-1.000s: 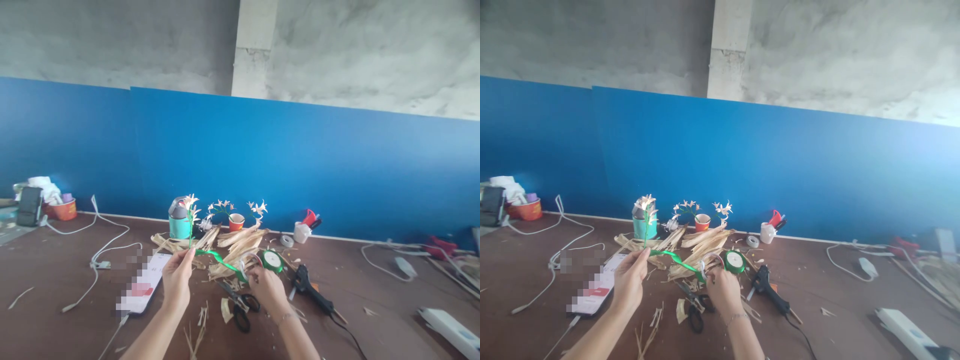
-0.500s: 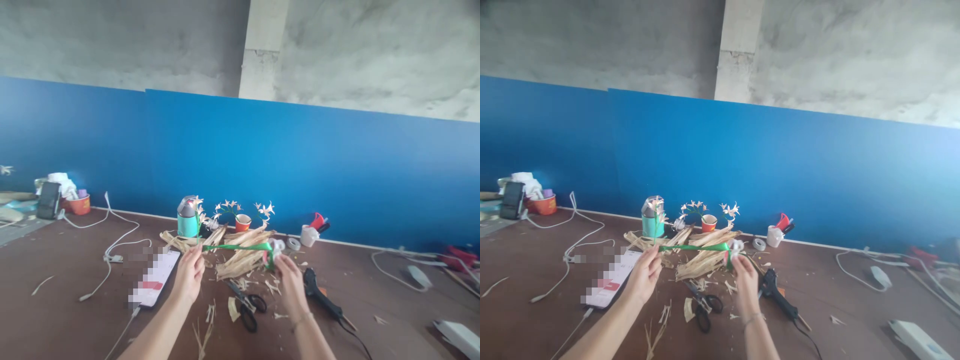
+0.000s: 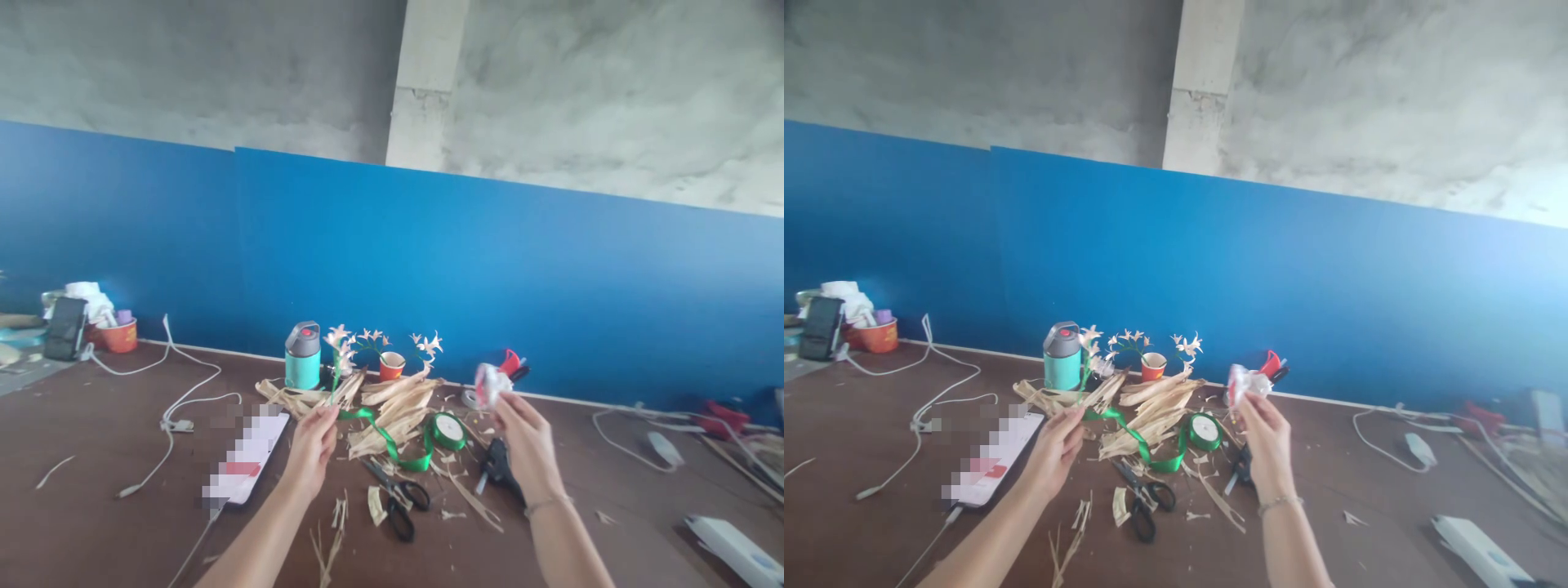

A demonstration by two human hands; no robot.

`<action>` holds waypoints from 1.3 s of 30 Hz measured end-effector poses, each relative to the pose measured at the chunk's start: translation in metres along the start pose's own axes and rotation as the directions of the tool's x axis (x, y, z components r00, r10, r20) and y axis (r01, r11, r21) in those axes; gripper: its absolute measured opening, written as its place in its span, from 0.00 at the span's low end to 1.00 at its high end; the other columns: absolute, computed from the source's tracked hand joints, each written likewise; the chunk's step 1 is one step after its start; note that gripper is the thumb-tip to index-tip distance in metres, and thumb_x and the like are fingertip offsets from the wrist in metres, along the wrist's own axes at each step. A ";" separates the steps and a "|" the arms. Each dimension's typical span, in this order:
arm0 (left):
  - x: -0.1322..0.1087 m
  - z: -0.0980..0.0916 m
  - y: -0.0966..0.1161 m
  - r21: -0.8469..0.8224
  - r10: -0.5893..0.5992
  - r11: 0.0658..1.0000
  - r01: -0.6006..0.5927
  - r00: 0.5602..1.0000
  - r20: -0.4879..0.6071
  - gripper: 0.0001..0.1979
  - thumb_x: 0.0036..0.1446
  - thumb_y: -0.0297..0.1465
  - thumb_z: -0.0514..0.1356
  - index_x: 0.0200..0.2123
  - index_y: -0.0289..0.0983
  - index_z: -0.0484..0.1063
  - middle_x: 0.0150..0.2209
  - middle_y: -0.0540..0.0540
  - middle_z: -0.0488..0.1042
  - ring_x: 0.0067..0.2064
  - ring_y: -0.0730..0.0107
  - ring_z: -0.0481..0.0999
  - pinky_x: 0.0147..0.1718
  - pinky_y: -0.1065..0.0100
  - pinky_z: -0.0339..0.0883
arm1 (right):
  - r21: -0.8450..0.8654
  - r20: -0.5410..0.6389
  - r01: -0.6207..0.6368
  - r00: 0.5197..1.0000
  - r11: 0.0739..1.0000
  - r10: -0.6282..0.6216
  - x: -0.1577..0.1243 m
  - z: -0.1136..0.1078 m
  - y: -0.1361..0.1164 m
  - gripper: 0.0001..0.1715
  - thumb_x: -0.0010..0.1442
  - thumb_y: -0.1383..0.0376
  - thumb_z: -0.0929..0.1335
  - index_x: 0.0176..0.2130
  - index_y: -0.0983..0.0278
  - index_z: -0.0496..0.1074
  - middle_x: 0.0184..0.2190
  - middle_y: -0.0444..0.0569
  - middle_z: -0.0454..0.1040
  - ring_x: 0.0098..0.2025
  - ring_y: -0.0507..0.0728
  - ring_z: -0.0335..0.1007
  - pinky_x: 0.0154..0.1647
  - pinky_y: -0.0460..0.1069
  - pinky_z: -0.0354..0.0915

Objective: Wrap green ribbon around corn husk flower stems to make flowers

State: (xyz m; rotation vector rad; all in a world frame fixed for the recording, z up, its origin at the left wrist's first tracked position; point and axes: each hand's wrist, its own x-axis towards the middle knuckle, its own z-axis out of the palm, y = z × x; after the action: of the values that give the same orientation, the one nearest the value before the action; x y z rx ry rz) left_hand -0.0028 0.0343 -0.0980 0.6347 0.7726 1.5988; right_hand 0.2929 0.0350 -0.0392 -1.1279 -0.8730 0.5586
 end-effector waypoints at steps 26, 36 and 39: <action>-0.026 0.022 -0.008 0.303 -0.137 0.950 0.076 0.973 0.187 0.18 0.35 0.40 0.71 0.18 0.35 0.68 0.16 0.55 0.63 0.18 0.80 0.54 0.19 0.73 0.44 | -0.127 0.643 -0.078 0.753 0.989 0.142 -0.084 0.117 0.012 0.16 0.47 0.57 0.71 0.18 0.65 0.68 0.14 0.39 0.60 0.19 0.49 0.53 0.20 0.45 0.52; -0.031 0.028 -0.003 0.436 0.004 0.898 -0.060 0.992 0.127 0.15 0.40 0.39 0.68 0.17 0.34 0.72 0.17 0.51 0.69 0.21 0.73 0.63 0.23 0.72 0.54 | -0.072 0.599 -0.066 0.795 0.995 0.096 -0.092 0.122 0.016 0.17 0.48 0.56 0.69 0.18 0.64 0.65 0.13 0.38 0.58 0.18 0.48 0.51 0.18 0.45 0.51; -0.030 0.027 -0.002 0.487 0.071 0.866 -0.116 0.991 0.109 0.13 0.40 0.37 0.68 0.16 0.35 0.72 0.15 0.52 0.67 0.20 0.73 0.62 0.22 0.72 0.52 | -0.073 0.604 -0.049 0.793 0.996 0.084 -0.092 0.121 0.016 0.17 0.49 0.57 0.69 0.19 0.64 0.64 0.14 0.38 0.58 0.18 0.49 0.51 0.19 0.44 0.51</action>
State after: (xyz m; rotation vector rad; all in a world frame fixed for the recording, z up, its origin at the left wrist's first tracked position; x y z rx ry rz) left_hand 0.0242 0.0083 -0.0820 1.1193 1.1122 1.4497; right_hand 0.1414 0.0350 -0.0627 -1.0379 -1.4145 0.9949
